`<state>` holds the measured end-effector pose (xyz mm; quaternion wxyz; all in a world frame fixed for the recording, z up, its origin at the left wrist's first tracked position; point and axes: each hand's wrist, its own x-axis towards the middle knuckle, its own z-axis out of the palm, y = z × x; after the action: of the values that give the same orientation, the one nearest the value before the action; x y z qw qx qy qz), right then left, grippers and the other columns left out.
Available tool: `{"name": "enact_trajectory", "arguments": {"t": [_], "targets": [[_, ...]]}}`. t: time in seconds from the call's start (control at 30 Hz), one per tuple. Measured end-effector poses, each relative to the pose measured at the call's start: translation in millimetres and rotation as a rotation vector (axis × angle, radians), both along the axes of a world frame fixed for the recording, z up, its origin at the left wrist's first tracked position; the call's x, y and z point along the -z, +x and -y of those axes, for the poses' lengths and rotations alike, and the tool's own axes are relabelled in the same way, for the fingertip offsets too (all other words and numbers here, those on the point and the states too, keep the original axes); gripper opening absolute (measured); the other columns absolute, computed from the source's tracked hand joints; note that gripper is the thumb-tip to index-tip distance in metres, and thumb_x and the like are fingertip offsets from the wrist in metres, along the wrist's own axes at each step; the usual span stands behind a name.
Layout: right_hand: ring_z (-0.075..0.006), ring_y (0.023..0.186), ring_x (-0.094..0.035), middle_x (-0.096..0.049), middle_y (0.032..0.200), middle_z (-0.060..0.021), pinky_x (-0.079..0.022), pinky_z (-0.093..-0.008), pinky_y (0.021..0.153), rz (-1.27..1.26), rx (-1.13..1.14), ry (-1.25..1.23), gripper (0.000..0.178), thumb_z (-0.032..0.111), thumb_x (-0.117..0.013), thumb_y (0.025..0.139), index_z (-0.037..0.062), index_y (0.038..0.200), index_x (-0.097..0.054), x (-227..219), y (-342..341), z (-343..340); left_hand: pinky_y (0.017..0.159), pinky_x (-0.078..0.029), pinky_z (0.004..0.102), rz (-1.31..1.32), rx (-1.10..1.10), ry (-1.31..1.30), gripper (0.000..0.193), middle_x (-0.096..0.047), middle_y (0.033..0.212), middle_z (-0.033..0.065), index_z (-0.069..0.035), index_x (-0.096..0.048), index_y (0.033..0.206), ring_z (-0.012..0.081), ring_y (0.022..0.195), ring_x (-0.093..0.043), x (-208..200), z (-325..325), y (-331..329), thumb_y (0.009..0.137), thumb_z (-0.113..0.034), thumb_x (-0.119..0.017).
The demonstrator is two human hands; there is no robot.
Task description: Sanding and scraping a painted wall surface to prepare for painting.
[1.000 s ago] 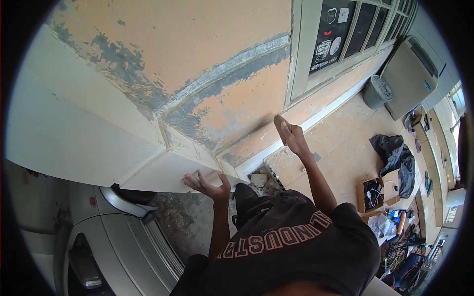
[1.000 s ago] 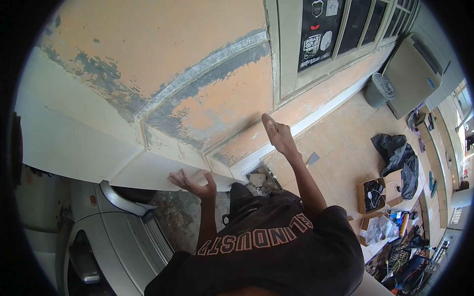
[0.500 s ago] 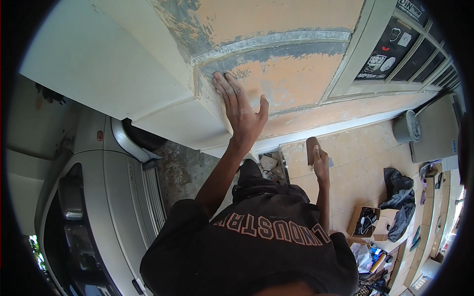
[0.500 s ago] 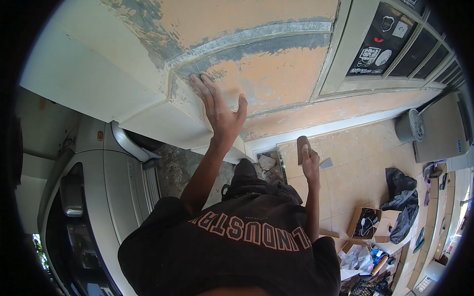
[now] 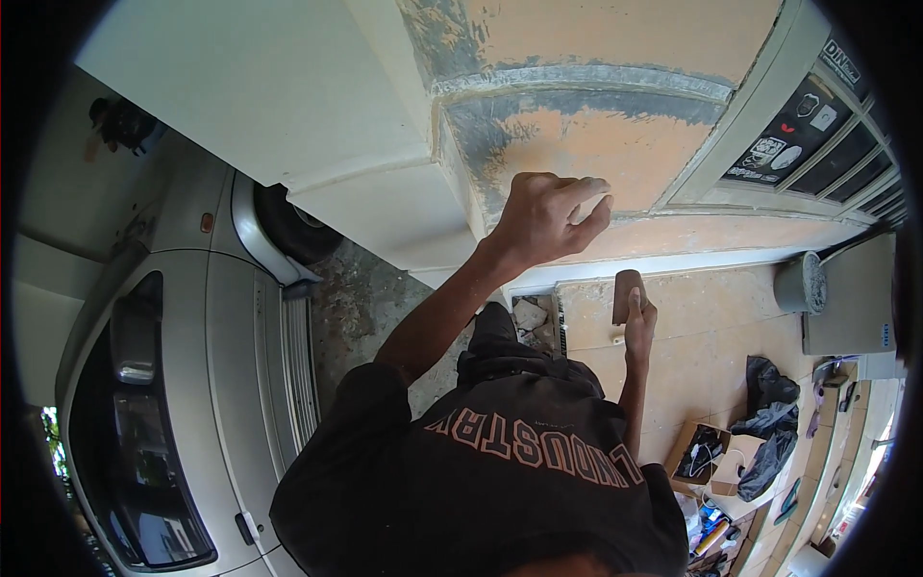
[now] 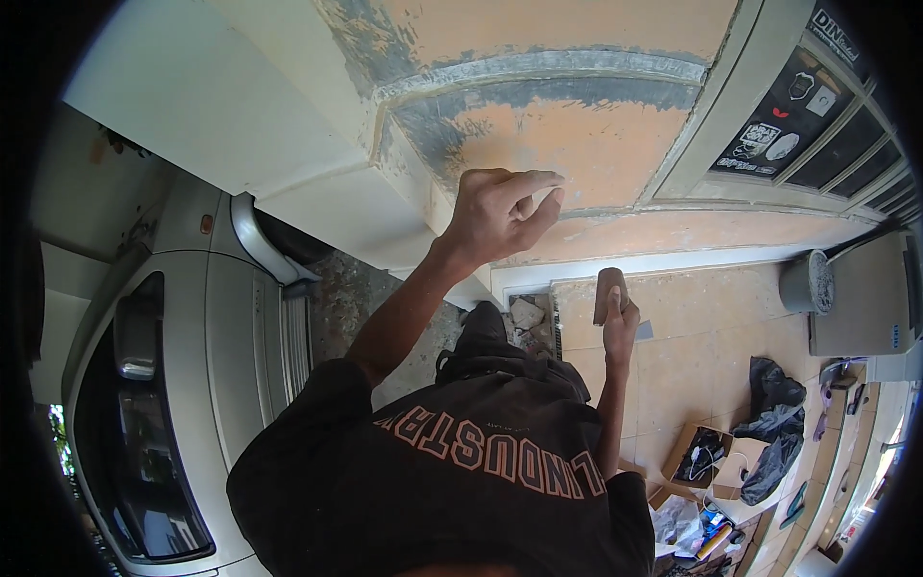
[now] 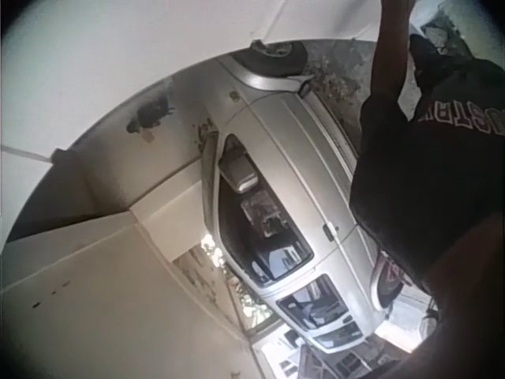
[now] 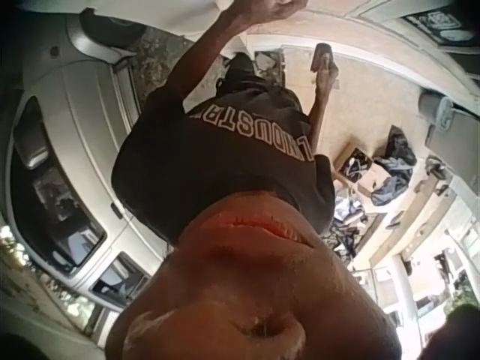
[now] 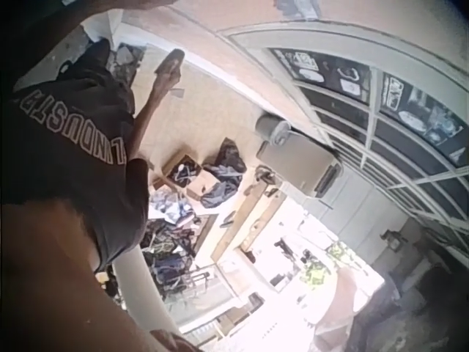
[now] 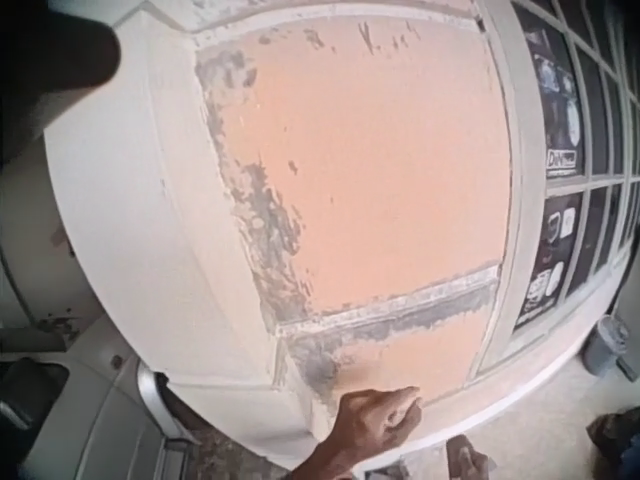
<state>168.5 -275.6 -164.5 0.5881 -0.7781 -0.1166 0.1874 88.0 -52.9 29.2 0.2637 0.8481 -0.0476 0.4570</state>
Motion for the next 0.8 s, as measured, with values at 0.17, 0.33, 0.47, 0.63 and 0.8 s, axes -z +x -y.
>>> {"name": "enact_trajectory", "arguments": {"t": [0.17, 0.33, 0.47, 0.63, 0.8], "targets": [[-0.0084, 0.064, -0.045, -0.052, 0.066, -0.0021, -0.040, -0.0282, 0.056, 0.084, 0.075, 0.116, 0.041, 0.031, -0.051, 0.096, -0.0085, 0.086, -0.059, -19.1, -7.2, -20.9, 0.045, -0.040, 0.0258, 0.103, 0.026, 0.004, 0.010, -0.057, 0.054, 0.0046, 0.000, -0.067, 0.082, 0.0121, 0.042, -0.048, -3.4, -1.1, -45.5, 0.072, 0.000, -0.070], [-0.0413, 0.129, -0.038, -0.045, 0.136, -0.0239, -0.032, -0.0456, 0.105, 0.861, -0.233, 0.073, 0.039, 0.018, -0.045, 0.095, 0.0005, 0.130, -0.051, -90.0, -17.7, -63.3, 0.056, -0.047, 0.0286, 0.363, -0.390, 0.150, 0.011, -0.062, 0.070, 0.0083, 0.002, -0.064, 0.085, 0.0188, 0.060, -0.058, 8.2, -17.5, -81.6, 0.075, 0.000, -0.070], [-0.0458, 0.132, -0.030, -0.033, 0.144, -0.0244, -0.028, -0.0516, 0.106, 1.024, -0.287, 0.139, 0.041, 0.024, -0.044, 0.096, 0.0063, 0.133, -0.050, -119.7, -16.2, -99.5, 0.089, -0.043, 0.0466, 0.313, -0.687, 0.365, 0.038, -0.047, 0.124, 0.0233, 0.000, -0.059, 0.108, 0.0359, 0.112, -0.048, 11.8, -32.9, -88.5, 0.074, -0.008, -0.074], [-0.0521, 0.136, -0.014, -0.015, 0.151, -0.0253, -0.015, -0.0630, 0.106, 1.244, -0.170, 0.138, 0.042, 0.033, -0.043, 0.097, 0.0161, 0.134, -0.051, -142.2, -20.9, -150.1, 0.102, -0.018, 0.0660, 0.189, -0.976, 0.538, 0.068, -0.027, 0.141, 0.0315, -0.005, -0.046, 0.132, 0.0497, 0.131, -0.026, 32.0, -71.3, -78.4, 0.074, -0.031, -0.071], [-0.0521, 0.137, -0.003, -0.008, 0.152, -0.0262, -0.002, -0.0692, 0.102, 1.307, -0.163, 0.325, 0.045, 0.042, -0.038, 0.096, 0.0199, 0.133, -0.052, -160.4, -21.3, -208.2, 0.110, -0.007, 0.0580, 0.314, -0.960, 0.491, 0.060, -0.035, 0.143, 0.0223, -0.014, -0.049, 0.130, 0.0440, 0.135, -0.026, 42.3, -75.5, -74.6, 0.075, -0.033, -0.066]]}}
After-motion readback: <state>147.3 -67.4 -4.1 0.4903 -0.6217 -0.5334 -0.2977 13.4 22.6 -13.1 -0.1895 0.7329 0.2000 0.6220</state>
